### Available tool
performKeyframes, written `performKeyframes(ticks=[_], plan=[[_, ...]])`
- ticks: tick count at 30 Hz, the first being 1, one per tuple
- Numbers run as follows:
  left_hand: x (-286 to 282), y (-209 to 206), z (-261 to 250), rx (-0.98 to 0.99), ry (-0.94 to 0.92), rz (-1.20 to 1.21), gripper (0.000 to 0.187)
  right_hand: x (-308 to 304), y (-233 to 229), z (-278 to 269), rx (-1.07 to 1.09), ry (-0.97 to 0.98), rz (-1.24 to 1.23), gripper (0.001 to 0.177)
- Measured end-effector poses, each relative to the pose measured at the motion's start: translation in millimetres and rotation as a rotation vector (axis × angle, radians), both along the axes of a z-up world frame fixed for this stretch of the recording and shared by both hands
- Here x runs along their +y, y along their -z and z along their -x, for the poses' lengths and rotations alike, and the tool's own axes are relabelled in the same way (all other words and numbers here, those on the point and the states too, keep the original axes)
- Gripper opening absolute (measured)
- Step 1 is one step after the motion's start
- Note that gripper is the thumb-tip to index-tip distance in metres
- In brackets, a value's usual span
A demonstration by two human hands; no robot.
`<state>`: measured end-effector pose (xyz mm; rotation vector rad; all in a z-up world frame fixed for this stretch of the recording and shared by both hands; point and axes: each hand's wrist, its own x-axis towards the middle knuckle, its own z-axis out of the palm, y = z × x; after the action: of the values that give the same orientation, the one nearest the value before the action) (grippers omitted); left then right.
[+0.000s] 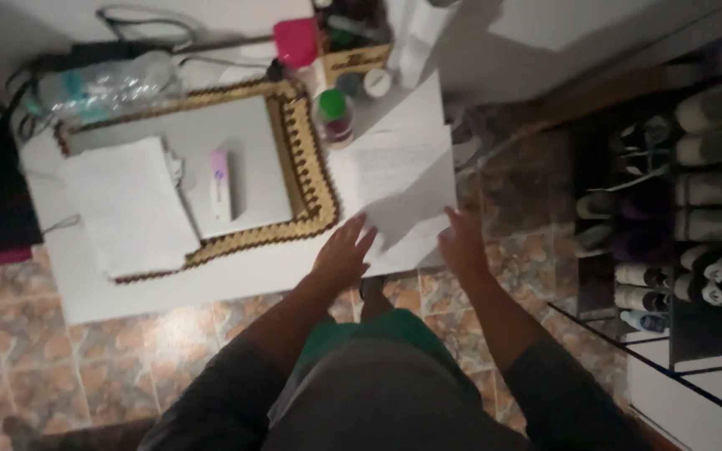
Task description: Organizing and sorting various papers and documents on a desk next to a laptop.
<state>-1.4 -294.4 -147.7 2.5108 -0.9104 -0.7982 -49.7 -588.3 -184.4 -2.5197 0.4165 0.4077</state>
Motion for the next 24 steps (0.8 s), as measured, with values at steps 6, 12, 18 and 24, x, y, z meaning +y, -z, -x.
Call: performKeyframes(ticks=[6, 12, 18, 24], plan=[[75.1, -60.4, -3.2, 0.037, -0.429, 0.097, 0.07, 29.4, -63.3, -17.3, -0.187, -0.215, 0.296, 0.069], [217.4, -40.0, 9.6, -0.311, -0.912, 0.221, 0.042, 127.0, -27.6, -57.7, -0.428, -0.53, -0.15, 0.054], [350.2, 24.0, -2.6, -0.338, -1.273, 0.085, 0.055, 278.7, -74.1, -78.6, -0.036, -0.574, -0.359, 0.04], [376.4, 20.5, -13.1, -0.102, -1.469, 0.054, 0.07, 373.1, -69.1, -82.9, -0.156, -0.706, -0.529, 0.053]])
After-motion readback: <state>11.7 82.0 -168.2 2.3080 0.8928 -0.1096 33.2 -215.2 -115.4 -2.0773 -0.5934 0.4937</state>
